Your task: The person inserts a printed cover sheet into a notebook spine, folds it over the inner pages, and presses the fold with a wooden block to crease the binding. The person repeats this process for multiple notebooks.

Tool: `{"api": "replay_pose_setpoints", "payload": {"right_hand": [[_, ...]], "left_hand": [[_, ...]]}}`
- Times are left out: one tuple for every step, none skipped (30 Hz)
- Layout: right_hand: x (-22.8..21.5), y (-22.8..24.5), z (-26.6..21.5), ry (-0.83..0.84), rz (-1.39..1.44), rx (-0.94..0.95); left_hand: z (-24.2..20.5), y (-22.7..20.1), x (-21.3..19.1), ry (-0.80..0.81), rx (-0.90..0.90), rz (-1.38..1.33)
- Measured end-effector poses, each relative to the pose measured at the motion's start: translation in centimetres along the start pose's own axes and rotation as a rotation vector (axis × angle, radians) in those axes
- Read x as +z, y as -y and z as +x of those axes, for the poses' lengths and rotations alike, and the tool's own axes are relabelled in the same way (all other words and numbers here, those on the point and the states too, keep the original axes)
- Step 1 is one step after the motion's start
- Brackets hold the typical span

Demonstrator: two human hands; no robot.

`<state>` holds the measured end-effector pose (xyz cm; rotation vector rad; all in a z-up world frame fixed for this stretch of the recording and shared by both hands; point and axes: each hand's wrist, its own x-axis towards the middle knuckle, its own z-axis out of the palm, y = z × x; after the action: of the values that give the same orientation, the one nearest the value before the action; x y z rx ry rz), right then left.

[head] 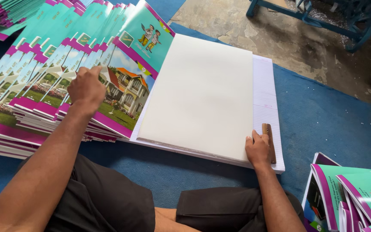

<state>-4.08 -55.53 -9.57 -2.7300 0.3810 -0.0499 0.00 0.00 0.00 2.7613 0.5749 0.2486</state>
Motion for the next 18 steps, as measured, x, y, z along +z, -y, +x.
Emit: {"api": "replay_pose_setpoints", "payload": {"right_hand": [[0.3, -0.2, 0.1, -0.012, 0.004, -0.011], [0.5, -0.4, 0.2, -0.024, 0.009, -0.023], [0.6, -0.6, 0.3, -0.038, 0.013, -0.035], [0.7, -0.8, 0.5, -0.045, 0.020, -0.043], [0.8, -0.9, 0.5, -0.050, 0.028, -0.051], [0.9, -1.0, 0.5, -0.055, 0.036, -0.058], [0.9, -1.1, 0.6, -0.053, 0.038, -0.058], [0.8, -1.0, 0.7, -0.051, 0.041, -0.058], [0.8, -1.0, 0.6, -0.049, 0.042, -0.058], [0.7, -0.9, 0.6, -0.043, 0.047, -0.053], [0.5, -0.7, 0.5, -0.037, 0.051, -0.049], [0.4, -0.5, 0.4, -0.031, 0.056, -0.045], [0.3, -0.3, 0.3, -0.010, 0.056, -0.020], [0.2, -0.2, 0.3, 0.010, 0.055, 0.005], [0.1, -0.1, 0.2, 0.031, 0.054, 0.030], [0.0, -0.1, 0.1, 0.026, 0.052, 0.025], [0.0, 0.0, 0.1, 0.022, 0.052, 0.018], [0.1, 0.0, 0.2, 0.017, 0.051, 0.010]], "left_hand": [[-0.1, 0.3, 0.1, -0.007, -0.004, -0.005], [-0.1, 0.7, 0.2, -0.015, -0.008, -0.010], [-0.1, 0.9, 0.3, -0.024, -0.011, -0.016], [-0.1, 1.2, 0.4, -0.027, -0.026, -0.019], [-0.2, 1.5, 0.6, -0.030, -0.041, -0.021], [-0.2, 1.8, 0.7, -0.032, -0.057, -0.022], [-0.2, 2.1, 0.8, -0.044, -0.065, -0.030], [-0.2, 2.3, 1.0, -0.056, -0.073, -0.038], [-0.1, 2.5, 1.1, -0.068, -0.081, -0.046], [0.0, 2.6, 1.2, -0.074, -0.086, -0.049], [0.2, 2.8, 1.3, -0.081, -0.092, -0.053], [0.3, 2.9, 1.4, -0.087, -0.099, -0.056], [0.5, 3.0, 1.5, -0.076, -0.111, -0.054], [0.7, 3.2, 1.6, -0.065, -0.123, -0.052], [0.8, 3.3, 1.8, -0.053, -0.135, -0.050], [0.8, 3.4, 2.0, -0.074, -0.125, -0.047], [0.8, 3.5, 2.2, -0.097, -0.117, -0.044], [0.9, 3.7, 2.4, -0.120, -0.108, -0.041]]}}
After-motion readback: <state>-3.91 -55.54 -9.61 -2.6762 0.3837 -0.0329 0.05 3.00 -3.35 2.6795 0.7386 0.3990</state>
